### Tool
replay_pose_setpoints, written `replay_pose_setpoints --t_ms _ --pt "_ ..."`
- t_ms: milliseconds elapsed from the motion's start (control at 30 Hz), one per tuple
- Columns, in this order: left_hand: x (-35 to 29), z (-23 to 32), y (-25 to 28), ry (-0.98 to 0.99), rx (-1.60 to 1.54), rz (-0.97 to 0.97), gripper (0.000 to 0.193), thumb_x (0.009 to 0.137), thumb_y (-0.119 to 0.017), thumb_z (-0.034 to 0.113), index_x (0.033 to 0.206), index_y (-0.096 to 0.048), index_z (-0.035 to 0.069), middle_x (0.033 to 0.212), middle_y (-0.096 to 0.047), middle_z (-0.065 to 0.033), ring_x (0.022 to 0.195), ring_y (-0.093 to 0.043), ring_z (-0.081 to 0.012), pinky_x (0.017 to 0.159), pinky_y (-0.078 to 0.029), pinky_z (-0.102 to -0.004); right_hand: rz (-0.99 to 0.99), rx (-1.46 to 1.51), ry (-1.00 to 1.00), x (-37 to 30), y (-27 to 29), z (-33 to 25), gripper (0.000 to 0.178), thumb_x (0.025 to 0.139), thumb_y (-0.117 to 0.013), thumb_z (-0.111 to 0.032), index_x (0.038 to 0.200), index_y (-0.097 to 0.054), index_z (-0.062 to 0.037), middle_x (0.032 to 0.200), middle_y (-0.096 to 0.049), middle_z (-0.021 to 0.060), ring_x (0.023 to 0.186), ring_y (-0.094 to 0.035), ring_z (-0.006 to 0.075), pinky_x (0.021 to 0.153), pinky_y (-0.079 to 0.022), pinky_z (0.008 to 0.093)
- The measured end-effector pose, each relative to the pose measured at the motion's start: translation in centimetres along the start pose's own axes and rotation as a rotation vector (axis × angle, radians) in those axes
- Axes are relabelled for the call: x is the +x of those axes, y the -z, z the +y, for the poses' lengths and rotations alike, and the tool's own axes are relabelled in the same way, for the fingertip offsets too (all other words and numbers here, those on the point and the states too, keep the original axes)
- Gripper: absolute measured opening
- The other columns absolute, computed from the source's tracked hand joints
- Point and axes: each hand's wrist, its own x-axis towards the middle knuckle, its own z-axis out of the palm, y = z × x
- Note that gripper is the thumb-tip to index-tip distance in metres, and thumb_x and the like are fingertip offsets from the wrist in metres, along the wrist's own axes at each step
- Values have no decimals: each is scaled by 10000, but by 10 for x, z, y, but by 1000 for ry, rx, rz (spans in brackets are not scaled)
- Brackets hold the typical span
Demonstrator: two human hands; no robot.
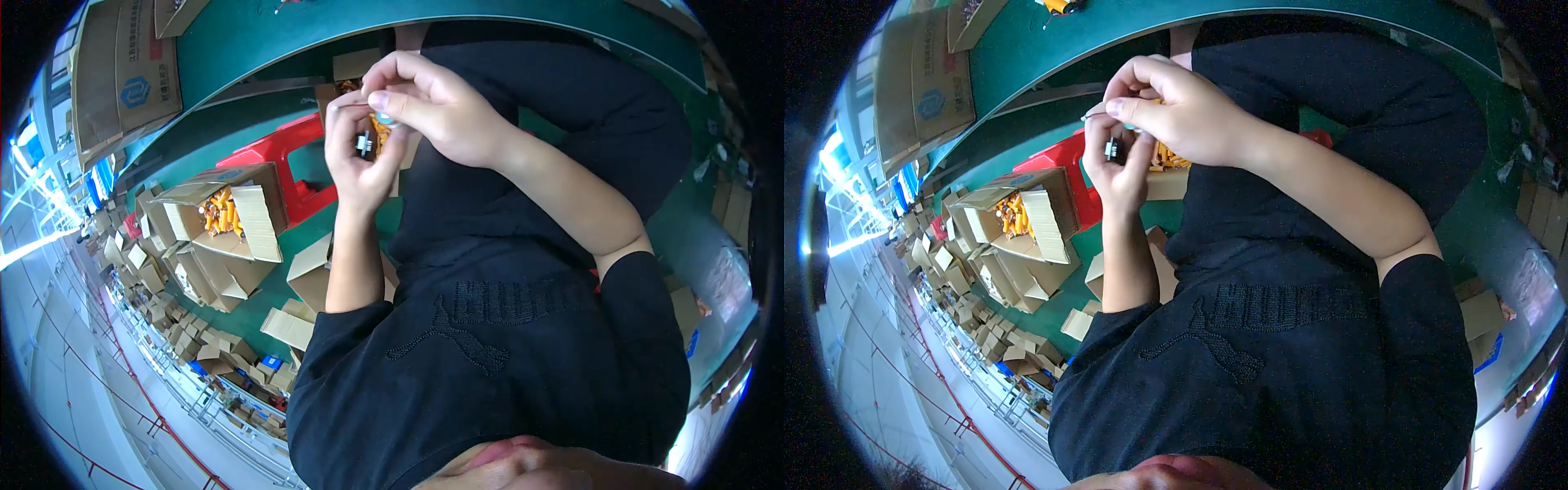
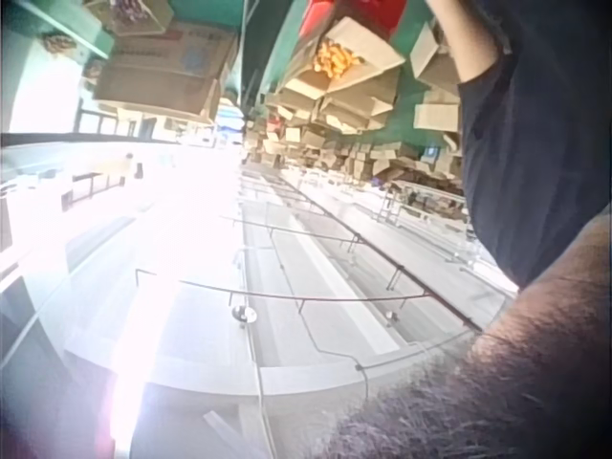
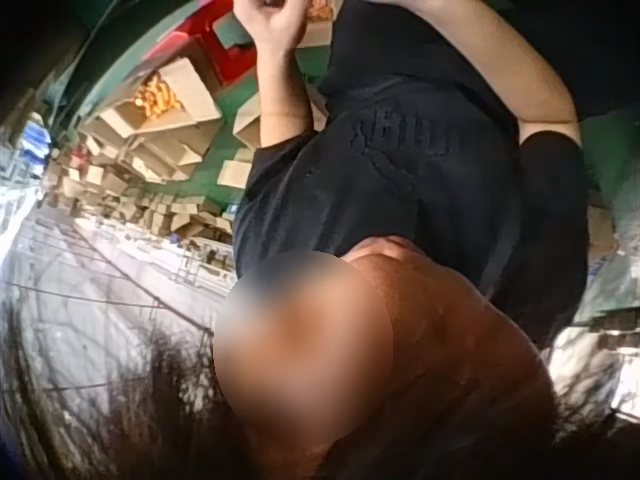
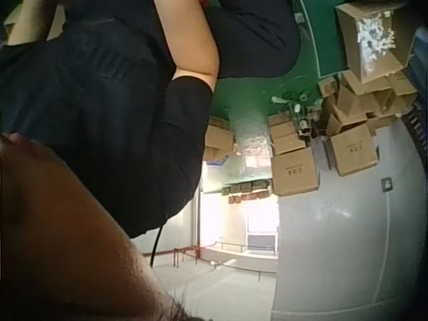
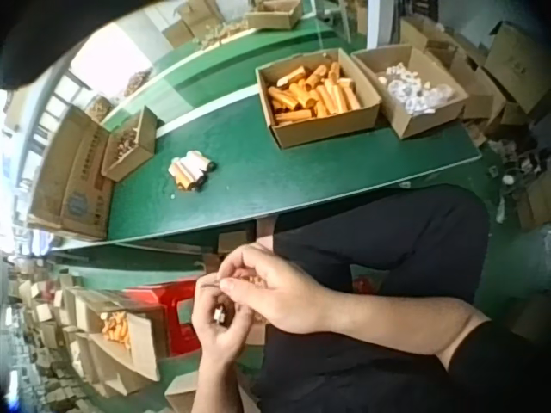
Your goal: Assembling small electronic components by inserting batteries into plastic housings.
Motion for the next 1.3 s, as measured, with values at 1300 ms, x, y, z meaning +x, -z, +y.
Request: replay_pose_setpoints --t_ms 1300 --pt "185 -54 37 180 412 126 833 800 -876 234 1505 -443 136 1425 -572 -166 1145 -626 -309 958 -524 -400 127 69 -112 17 28 2 120 1045 -560 -163 1030 -616 -57 876 -581 18 772 -520 86 716 -430 231"
